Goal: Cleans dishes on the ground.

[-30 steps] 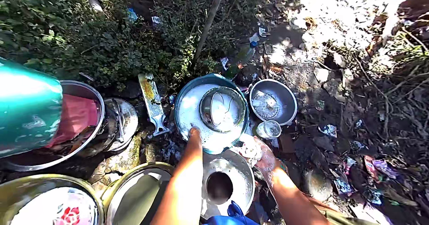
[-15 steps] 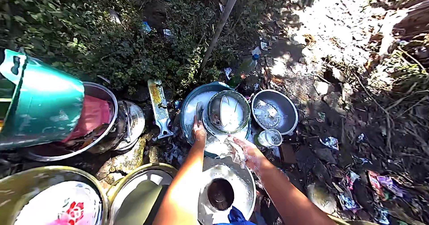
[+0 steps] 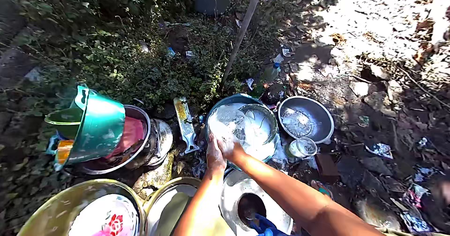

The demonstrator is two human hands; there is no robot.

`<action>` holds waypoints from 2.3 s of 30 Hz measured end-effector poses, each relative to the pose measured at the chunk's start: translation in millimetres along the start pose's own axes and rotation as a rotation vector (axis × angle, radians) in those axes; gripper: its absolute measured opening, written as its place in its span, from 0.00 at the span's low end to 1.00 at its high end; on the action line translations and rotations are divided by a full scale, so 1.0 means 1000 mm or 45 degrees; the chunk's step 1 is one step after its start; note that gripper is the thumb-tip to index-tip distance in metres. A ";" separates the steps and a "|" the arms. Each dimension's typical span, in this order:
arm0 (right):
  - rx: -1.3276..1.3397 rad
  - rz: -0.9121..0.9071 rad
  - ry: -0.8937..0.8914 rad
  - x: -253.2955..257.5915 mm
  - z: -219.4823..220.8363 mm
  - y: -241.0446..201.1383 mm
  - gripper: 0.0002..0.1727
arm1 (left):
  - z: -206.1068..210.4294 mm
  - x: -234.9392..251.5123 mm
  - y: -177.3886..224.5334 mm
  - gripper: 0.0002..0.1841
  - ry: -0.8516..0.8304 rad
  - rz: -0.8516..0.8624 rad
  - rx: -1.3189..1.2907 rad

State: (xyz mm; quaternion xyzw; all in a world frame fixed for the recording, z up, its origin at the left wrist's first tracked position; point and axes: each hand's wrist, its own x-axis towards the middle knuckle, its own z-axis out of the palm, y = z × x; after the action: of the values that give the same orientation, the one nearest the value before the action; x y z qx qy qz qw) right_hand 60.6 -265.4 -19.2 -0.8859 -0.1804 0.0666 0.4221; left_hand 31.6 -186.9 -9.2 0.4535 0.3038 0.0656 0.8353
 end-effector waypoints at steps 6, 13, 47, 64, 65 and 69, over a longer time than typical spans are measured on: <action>-0.580 -0.100 0.034 0.003 -0.053 0.085 0.28 | -0.004 0.002 -0.008 0.29 -0.166 -0.206 -0.090; -0.120 -0.128 -0.011 -0.046 -0.011 0.041 0.28 | 0.005 -0.004 -0.014 0.26 -0.082 -0.156 -0.065; -0.590 -0.122 0.356 0.034 -0.135 0.005 0.21 | -0.019 -0.003 0.005 0.40 -1.053 -0.276 -0.195; -0.217 0.414 0.274 -0.022 -0.019 -0.023 0.20 | -0.024 -0.006 0.006 0.20 -0.414 -0.200 -0.317; -0.282 0.172 0.297 -0.033 0.001 -0.022 0.19 | -0.023 -0.007 0.007 0.19 -0.295 -0.182 -0.247; -0.381 -0.118 0.407 -0.056 0.024 0.004 0.25 | -0.030 -0.005 0.015 0.25 -0.202 -0.184 -0.353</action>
State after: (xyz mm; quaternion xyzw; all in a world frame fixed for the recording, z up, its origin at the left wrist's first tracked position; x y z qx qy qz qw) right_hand 3.8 -271.4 -38.9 -0.9288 -0.1595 -0.1216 0.3116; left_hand 12.8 -158.0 -6.9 0.3146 0.2570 0.0107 0.9137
